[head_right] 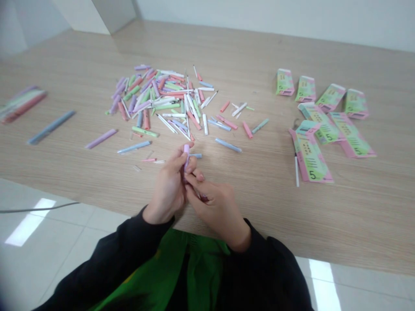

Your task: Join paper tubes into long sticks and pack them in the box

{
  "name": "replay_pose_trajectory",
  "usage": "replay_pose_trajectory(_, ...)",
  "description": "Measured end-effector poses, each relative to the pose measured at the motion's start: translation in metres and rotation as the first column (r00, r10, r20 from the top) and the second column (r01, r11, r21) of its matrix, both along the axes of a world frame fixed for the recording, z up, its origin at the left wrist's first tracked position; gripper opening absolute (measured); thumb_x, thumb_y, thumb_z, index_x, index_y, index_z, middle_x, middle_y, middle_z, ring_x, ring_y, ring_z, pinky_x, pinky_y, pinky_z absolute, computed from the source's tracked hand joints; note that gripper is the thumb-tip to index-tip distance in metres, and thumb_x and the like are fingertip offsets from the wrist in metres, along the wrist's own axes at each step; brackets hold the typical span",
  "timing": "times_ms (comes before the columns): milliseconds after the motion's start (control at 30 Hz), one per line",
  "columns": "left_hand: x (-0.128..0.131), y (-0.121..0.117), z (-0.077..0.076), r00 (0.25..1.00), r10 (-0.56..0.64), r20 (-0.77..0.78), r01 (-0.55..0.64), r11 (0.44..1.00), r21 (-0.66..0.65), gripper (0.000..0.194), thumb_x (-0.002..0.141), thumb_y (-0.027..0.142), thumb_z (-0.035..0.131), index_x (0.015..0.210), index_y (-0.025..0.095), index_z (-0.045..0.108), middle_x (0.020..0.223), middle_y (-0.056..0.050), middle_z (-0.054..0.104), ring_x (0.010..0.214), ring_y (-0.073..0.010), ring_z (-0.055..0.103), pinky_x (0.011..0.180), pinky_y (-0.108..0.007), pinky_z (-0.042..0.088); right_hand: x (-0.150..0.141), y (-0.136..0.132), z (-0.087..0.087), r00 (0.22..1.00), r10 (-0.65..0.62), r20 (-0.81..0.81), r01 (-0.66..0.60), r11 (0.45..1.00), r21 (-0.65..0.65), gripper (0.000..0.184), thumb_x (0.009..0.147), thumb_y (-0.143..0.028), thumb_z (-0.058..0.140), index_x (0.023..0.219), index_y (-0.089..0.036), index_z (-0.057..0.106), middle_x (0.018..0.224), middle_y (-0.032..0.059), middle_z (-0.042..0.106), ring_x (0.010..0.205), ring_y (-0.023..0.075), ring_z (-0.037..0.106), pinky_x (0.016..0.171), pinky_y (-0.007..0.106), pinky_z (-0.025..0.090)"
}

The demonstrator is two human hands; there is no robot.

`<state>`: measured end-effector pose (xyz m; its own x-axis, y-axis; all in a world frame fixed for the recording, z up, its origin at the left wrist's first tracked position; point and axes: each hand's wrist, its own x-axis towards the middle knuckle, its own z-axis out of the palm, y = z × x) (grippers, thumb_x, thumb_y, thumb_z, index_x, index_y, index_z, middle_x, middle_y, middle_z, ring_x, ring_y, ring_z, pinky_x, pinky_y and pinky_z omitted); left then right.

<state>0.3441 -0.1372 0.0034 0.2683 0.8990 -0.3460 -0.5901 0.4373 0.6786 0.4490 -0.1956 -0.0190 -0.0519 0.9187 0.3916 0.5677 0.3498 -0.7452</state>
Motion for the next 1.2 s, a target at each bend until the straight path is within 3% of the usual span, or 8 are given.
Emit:
replay_pose_trajectory(200,0.005,0.0,-0.005,0.999,0.035,0.001,-0.035,0.999,-0.016,0.024,0.1,0.014,0.038,0.119,0.022,0.052,0.055,0.01,0.042,0.038,-0.0083,0.052,0.045,-0.016,0.042,0.0,0.0,-0.002,1.0,0.011,0.004,-0.011,1.0,0.005,0.031,0.091,-0.015,0.062,0.114,-0.024,0.08,0.08,0.003,0.079,0.055,0.0156,0.067,0.058,0.028,0.055)
replay_pose_trajectory(367,0.009,0.0,-0.008,0.999,0.042,0.014,-0.041,0.997,-0.064,0.025,0.103,0.014,0.034,0.12,0.018,0.053,0.054,0.01,0.042,0.036,-0.0083,0.05,0.041,-0.017,0.04,0.0,0.001,-0.008,0.999,0.012,0.042,-0.014,0.999,0.037,0.032,0.091,-0.013,0.058,0.111,-0.022,0.081,0.075,0.0029,0.078,0.053,0.0166,0.068,0.056,0.028,0.055)
replay_pose_trajectory(500,0.01,0.0,-0.008,0.996,0.083,0.013,-0.081,0.989,-0.128,0.024,0.105,0.014,0.033,0.111,0.014,0.057,0.052,0.01,0.042,0.036,-0.0079,0.05,0.04,-0.016,0.041,0.0,0.002,-0.016,0.999,-0.015,0.051,0.011,0.997,0.073,0.03,0.092,-0.016,0.059,0.108,-0.026,0.082,0.079,0.0015,0.081,0.054,0.018,0.07,0.054,0.029,0.057)
replay_pose_trajectory(667,0.012,-0.001,-0.01,0.994,0.106,-0.011,-0.106,0.982,-0.154,0.023,0.106,0.015,0.034,0.099,0.015,0.056,0.052,0.009,0.043,0.037,-0.0092,0.052,0.041,-0.017,0.044,-0.002,0.002,-0.018,0.999,-0.045,0.027,0.044,0.999,0.02,0.026,0.091,-0.017,0.061,0.105,-0.022,0.083,0.082,0.0053,0.082,0.058,0.0197,0.073,0.055,0.029,0.057)
replay_pose_trajectory(833,0.012,0.001,-0.009,0.99,0.129,0.049,-0.117,0.973,-0.199,0.029,0.107,0.015,0.031,0.085,0.018,0.049,0.052,0.008,0.044,0.04,-0.0091,0.054,0.048,-0.018,0.047,-0.004,0.004,-0.016,0.993,-0.083,-0.089,0.084,0.996,0.0,0.024,0.089,-0.013,0.064,0.1,-0.025,0.082,0.085,0.0034,0.081,0.063,0.018,0.072,0.058,0.028,0.057)
replay_pose_trajectory(933,0.01,0.004,-0.004,0.983,0.144,0.117,-0.104,0.949,-0.297,0.032,0.108,0.016,0.029,0.082,0.018,0.049,0.053,0.006,0.048,0.051,-0.0114,0.065,0.055,-0.019,0.05,-0.001,0.004,-0.008,0.983,-0.087,-0.162,0.083,0.996,-0.032,0.022,0.087,-0.012,0.067,0.098,-0.026,0.079,0.066,-0.0024,0.071,0.052,0.0124,0.061,0.05,0.024,0.048)
replay_pose_trajectory(1067,0.005,0.003,0.006,0.97,0.188,0.152,-0.137,0.945,-0.299,0.029,0.108,0.019,0.036,0.084,0.018,0.052,0.064,0.003,0.063,0.056,-0.0109,0.067,0.054,-0.02,0.048,0.001,-0.005,0.009,0.964,-0.187,-0.188,0.179,0.982,-0.055,0.014,0.088,-0.015,0.069,0.1,-0.022,0.069,0.048,-0.0135,0.033,0.039,0.0057,0.03,0.04,0.02,0.027)
replay_pose_trajectory(1200,0.001,0.002,0.017,0.974,0.139,0.18,-0.083,0.954,-0.288,0.021,0.106,0.016,0.041,0.092,0.018,0.058,0.087,0.0,0.074,0.061,-0.0086,0.067,0.057,-0.02,0.05,0.0,-0.013,0.017,0.968,-0.24,-0.079,0.247,0.966,0.084,0.014,0.088,-0.013,0.069,0.098,-0.023,0.066,0.05,-0.0138,0.034,0.04,0.005,0.033,0.042,0.019,0.029)
